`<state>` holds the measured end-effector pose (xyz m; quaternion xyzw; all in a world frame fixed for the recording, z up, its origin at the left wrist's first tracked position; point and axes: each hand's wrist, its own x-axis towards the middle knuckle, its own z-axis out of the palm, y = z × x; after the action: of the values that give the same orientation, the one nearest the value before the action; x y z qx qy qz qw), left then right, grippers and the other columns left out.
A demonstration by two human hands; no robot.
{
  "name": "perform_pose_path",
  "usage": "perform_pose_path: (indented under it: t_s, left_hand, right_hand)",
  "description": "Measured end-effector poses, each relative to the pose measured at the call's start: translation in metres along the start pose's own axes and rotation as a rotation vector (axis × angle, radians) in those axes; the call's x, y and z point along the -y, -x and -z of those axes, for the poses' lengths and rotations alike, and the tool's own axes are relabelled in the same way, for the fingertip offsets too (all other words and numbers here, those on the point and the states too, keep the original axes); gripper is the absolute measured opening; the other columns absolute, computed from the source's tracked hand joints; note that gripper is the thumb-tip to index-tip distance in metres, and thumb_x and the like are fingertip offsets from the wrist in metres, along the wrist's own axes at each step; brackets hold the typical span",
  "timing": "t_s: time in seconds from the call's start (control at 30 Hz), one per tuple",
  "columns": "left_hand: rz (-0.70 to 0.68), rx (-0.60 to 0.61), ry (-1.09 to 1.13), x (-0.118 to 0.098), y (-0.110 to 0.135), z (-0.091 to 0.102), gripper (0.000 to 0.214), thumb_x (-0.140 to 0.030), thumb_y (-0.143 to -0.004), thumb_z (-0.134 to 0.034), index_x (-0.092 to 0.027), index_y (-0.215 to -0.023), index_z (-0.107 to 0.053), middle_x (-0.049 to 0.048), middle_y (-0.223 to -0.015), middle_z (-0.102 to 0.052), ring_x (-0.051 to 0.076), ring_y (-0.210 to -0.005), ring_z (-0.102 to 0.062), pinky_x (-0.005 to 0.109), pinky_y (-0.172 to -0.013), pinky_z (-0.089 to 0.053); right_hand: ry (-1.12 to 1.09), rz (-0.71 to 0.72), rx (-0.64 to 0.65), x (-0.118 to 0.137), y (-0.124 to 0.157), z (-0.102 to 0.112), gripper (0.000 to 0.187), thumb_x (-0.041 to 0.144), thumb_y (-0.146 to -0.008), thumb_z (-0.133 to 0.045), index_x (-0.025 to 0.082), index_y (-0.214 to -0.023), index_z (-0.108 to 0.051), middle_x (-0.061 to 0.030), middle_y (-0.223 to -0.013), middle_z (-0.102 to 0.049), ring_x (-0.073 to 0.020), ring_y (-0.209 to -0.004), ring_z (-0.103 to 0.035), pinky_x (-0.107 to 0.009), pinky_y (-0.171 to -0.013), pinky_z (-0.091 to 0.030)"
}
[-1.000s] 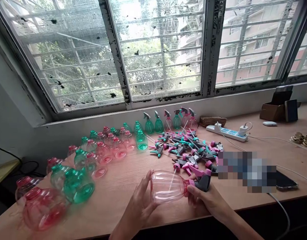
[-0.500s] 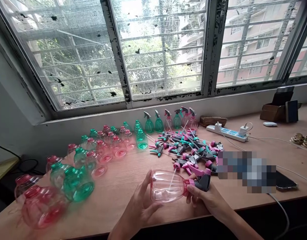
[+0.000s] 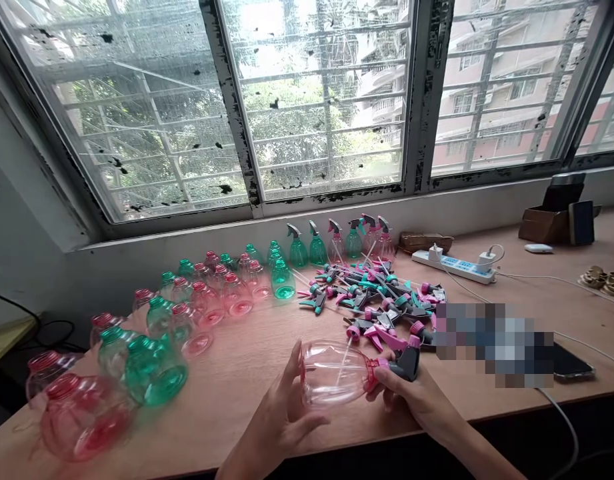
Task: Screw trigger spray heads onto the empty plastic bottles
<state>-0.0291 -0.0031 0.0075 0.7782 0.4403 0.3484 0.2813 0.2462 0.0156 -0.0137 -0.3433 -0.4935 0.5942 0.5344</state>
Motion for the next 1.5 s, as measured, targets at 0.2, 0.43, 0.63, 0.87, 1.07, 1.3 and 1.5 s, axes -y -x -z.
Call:
perform_pose_path:
  t_s: [0.2,0.43,0.63,0.87,1.07,1.3,1.5]
  left_hand:
    - [-0.069,-0.015,-0.008,0.006,-0.001,0.0,0.091,-0.048,-0.092,-0.07,-0.042,-0.161,-0.011,0.006,-0.168,-0.035,0.032,-0.151,-0.039,0.049,-0.123,-0.036]
    - [-0.083,0.0,-0.027,0.013,0.0,-0.001,0.094,-0.054,-0.094,-0.063,-0.043,-0.161,0.001,0.0077,-0.168,-0.036,0.033,-0.151,-0.038,0.053,-0.123,-0.035]
    - [-0.042,0.033,0.02,0.008,0.0,0.002,0.091,-0.053,-0.094,-0.064,-0.037,-0.163,-0.006,0.0085,-0.172,-0.025,0.036,-0.155,-0.027,0.055,-0.124,-0.03]
    - [-0.063,0.002,-0.025,0.011,-0.001,-0.002,0.085,-0.045,-0.097,-0.062,-0.042,-0.161,-0.006,0.0075,-0.17,-0.029,0.032,-0.153,-0.035,0.052,-0.124,-0.033]
    - [-0.032,0.026,-0.042,0.017,0.0,-0.001,0.097,-0.057,-0.092,-0.064,-0.037,-0.163,-0.001,0.0092,-0.169,-0.033,0.036,-0.153,-0.035,0.057,-0.124,-0.029]
    - [-0.059,-0.037,-0.062,0.015,-0.001,-0.001,0.084,-0.047,-0.096,-0.063,-0.045,-0.161,-0.008,0.0031,-0.171,-0.029,0.033,-0.154,-0.032,0.056,-0.125,-0.028]
    - [-0.059,-0.045,-0.064,0.016,-0.002,-0.001,0.093,-0.05,-0.092,-0.067,-0.042,-0.162,-0.006,0.0082,-0.168,-0.036,0.034,-0.15,-0.041,0.056,-0.123,-0.031]
  right_hand:
    - [0.021,-0.008,0.012,0.002,0.0,-0.001,0.035,0.051,-0.082,-0.079,0.018,-0.081,-0.069,-0.0096,-0.072,-0.081,-0.022,-0.06,-0.072,-0.027,-0.05,-0.049]
    - [0.055,-0.017,0.014,0.001,0.0,0.0,0.038,0.053,-0.083,-0.078,0.016,-0.079,-0.073,-0.0096,-0.073,-0.08,-0.0181,-0.056,-0.068,-0.026,-0.052,-0.049]
    - [-0.014,-0.011,0.038,-0.004,-0.001,0.002,0.033,0.048,-0.085,-0.078,0.019,-0.083,-0.063,-0.0083,-0.075,-0.08,-0.0201,-0.061,-0.073,-0.024,-0.05,-0.048]
    - [-0.042,-0.003,0.039,-0.004,-0.002,0.002,0.033,0.048,-0.086,-0.077,0.019,-0.082,-0.062,-0.0063,-0.071,-0.078,-0.0182,-0.057,-0.071,-0.023,-0.048,-0.047]
    - [0.004,-0.003,0.034,-0.002,0.0,0.001,0.034,0.049,-0.084,-0.078,0.018,-0.086,-0.064,-0.0047,-0.069,-0.077,-0.0192,-0.06,-0.071,-0.025,-0.05,-0.048]
    - [-0.003,-0.018,-0.001,0.002,0.0,0.0,0.036,0.052,-0.082,-0.079,0.018,-0.087,-0.069,-0.0071,-0.073,-0.078,-0.0221,-0.066,-0.072,-0.027,-0.052,-0.051]
    - [0.019,-0.023,0.001,0.001,0.0,-0.001,0.036,0.052,-0.082,-0.079,0.017,-0.085,-0.071,-0.0082,-0.075,-0.079,-0.0221,-0.066,-0.072,-0.03,-0.055,-0.053]
